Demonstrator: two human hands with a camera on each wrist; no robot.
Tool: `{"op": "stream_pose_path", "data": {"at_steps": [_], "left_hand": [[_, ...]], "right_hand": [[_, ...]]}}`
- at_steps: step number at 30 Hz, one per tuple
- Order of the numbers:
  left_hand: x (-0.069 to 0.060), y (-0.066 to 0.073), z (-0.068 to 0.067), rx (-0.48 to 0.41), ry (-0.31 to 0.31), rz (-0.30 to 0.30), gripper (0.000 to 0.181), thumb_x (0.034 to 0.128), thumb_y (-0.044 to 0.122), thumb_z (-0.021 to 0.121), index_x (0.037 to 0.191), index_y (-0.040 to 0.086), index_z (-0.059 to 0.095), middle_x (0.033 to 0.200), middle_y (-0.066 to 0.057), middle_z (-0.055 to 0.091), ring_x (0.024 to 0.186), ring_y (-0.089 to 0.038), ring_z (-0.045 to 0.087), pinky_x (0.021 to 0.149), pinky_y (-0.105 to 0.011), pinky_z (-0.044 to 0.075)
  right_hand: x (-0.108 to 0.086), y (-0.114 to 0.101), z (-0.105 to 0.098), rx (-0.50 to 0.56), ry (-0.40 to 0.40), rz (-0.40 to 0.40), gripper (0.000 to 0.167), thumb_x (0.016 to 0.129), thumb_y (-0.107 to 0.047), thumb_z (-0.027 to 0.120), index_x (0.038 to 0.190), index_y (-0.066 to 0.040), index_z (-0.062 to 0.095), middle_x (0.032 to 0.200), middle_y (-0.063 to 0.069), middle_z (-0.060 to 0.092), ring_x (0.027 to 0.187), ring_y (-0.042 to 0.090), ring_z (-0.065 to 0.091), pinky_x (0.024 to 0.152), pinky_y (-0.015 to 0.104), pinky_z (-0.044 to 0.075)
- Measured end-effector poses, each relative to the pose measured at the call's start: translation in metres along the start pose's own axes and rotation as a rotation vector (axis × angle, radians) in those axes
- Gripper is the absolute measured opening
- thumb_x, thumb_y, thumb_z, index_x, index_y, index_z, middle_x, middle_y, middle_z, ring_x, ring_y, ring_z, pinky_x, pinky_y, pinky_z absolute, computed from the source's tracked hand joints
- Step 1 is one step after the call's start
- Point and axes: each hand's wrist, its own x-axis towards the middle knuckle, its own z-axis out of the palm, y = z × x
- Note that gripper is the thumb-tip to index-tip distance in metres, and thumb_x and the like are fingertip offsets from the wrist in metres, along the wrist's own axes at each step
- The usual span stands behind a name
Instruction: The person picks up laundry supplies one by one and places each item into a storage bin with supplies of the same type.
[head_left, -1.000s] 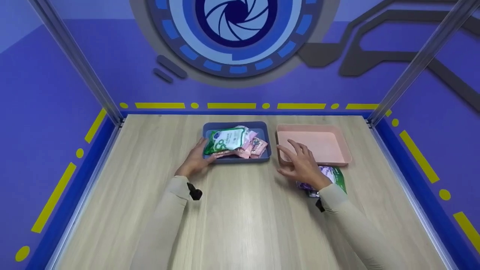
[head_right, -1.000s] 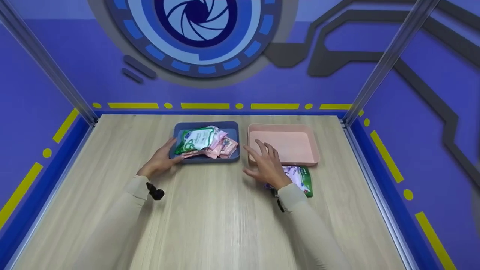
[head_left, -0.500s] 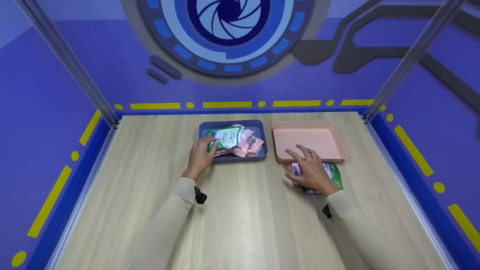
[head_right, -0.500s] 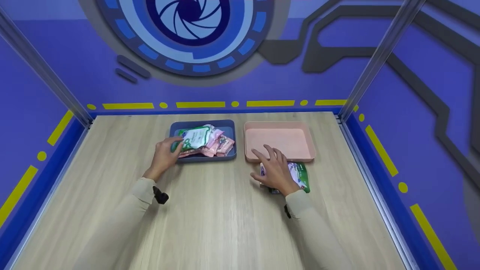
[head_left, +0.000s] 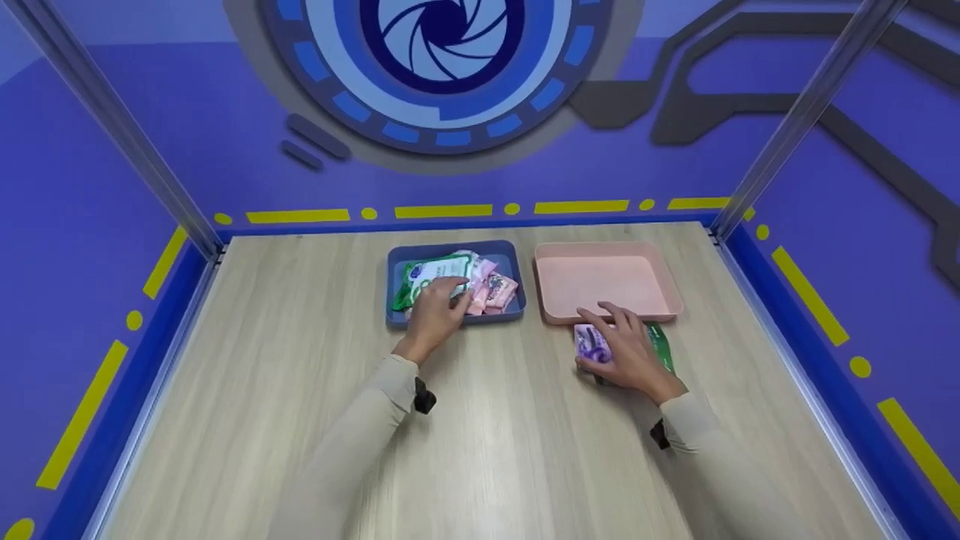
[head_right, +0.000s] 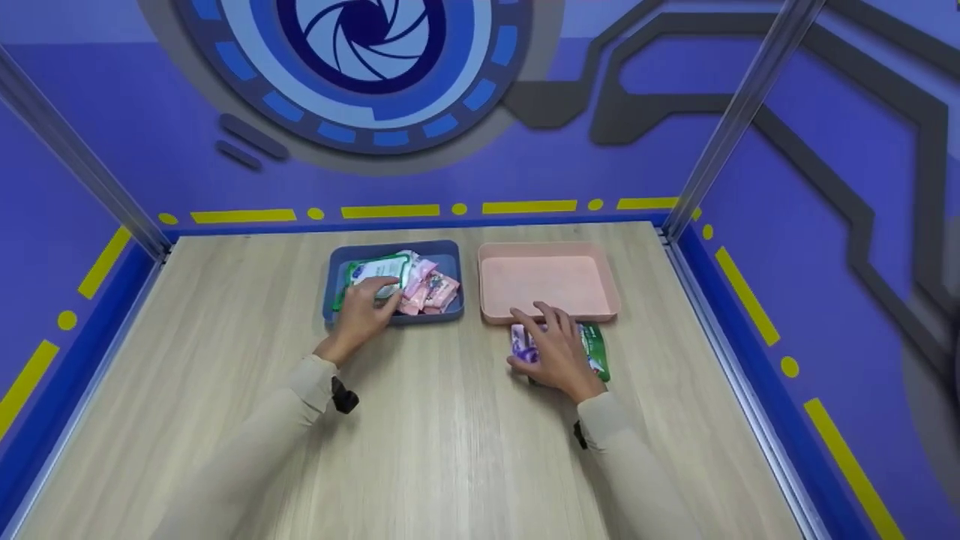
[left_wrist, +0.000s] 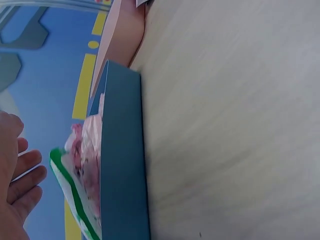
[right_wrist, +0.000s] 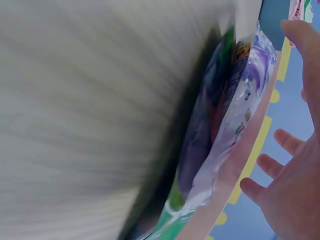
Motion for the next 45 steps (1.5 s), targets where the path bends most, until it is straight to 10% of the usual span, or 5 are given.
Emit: {"op": "stream_pose_path", "data": {"at_steps": [19,26,45], "left_hand": [[0.025,0.048,0.052,0.019,-0.321,-0.050,0.092,0.0933,0.057,0.069,0.157,-0.001,0.037,0.160,-0.019,0.041,0.148,-0.035,0.038,0.122,-0.047,0.030],[0.027,0.058,0.073,0.048,-0.438,-0.158,0.101,0.0924,0.062,0.066,0.162,0.002,0.024,0.168,-0.016,0.025,0.155,-0.031,0.024,0.126,-0.044,0.019],[0.035,0.057,0.111,0.268,-0.537,-0.081,0.103,0.0907,0.073,0.058,0.161,0.003,0.030,0.167,-0.016,0.028,0.153,-0.031,0.029,0.126,-0.048,0.020]], "right_hand": [[-0.027,0.018,0.001,-0.022,0.020,-0.023,0.089,0.082,-0.048,0.085,0.157,-0.025,0.043,0.159,0.015,0.038,0.143,0.044,0.034,0.113,0.071,0.027],[-0.032,0.021,0.000,-0.039,-0.039,0.017,0.088,0.084,-0.050,0.083,0.158,-0.024,0.043,0.162,0.014,0.035,0.147,0.044,0.029,0.118,0.068,0.021],[-0.041,0.026,-0.001,-0.032,-0.090,0.060,0.083,0.086,-0.051,0.080,0.156,-0.023,0.045,0.164,0.013,0.035,0.149,0.045,0.028,0.119,0.068,0.019]]}}
